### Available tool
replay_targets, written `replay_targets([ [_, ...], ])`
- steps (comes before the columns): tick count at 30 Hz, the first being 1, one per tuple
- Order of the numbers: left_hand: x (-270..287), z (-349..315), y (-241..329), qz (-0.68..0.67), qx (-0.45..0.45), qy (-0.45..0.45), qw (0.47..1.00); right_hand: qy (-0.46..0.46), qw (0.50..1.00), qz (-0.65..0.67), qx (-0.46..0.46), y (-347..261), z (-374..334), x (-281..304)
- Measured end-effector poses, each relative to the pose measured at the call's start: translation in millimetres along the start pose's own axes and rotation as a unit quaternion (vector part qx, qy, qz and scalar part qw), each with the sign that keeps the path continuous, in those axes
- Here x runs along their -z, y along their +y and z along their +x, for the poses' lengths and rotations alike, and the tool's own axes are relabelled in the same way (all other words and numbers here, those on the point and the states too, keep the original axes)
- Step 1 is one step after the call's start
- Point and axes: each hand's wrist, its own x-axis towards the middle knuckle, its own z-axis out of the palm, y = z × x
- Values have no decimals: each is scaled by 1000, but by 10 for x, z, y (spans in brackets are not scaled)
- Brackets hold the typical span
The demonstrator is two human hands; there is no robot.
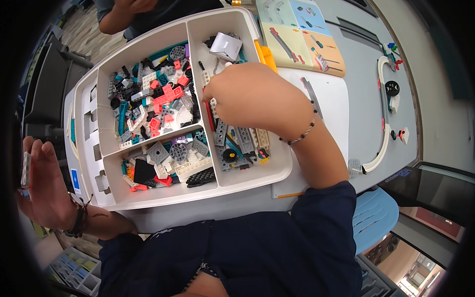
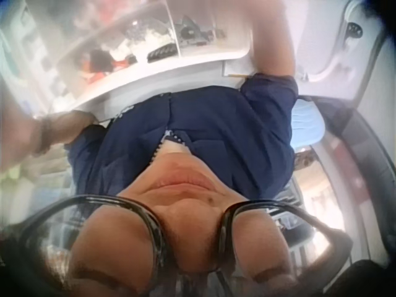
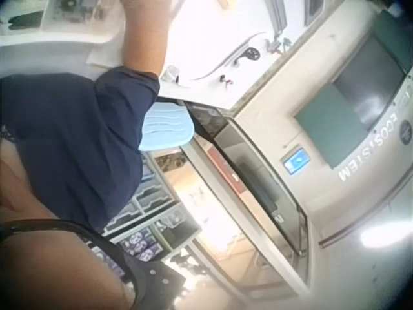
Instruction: The person assembles a small Lego model using pieces from a compartmentalized tray. They pick up various colored bricks, connect them by hand, and occasionally consult an instruction booklet on the table.
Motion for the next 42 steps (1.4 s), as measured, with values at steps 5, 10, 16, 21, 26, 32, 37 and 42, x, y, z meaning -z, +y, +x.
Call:
replay_targets([
  [5, 25, 34, 39, 27, 10, 14, 999, -32, 998, 4, -54, 121, 53, -97],
  [10, 52, 0, 64, 35, -1, 32, 999, -18, 999, 3, -34, 135, 68, -113],
  [16, 56, 11, 47, 18, 10, 0, 1000, -74, 996, -27, -40, 140, 218, -152],
  [21, 14, -3, 60, 37, -13, 44, 998, -24, 997, -67, -19, 256, 322, -222],
  [26, 10, -17, 51, 36, -32, 41, 998, -48, 996, -69, -31, 178, 293, -185],
  [32, -40, -19, -1, 60, -48, 44, 996, -48, 997, -61, -20, 186, 288, -180],
  [37, -85, -48, -23, 45, -46, 38, 997, -26, 999, -45, 6, 172, 211, -143],
  [42, -137, -28, -80, 72, -60, 65, 993, -58, 997, -49, 23, 176, 222, -134],
])
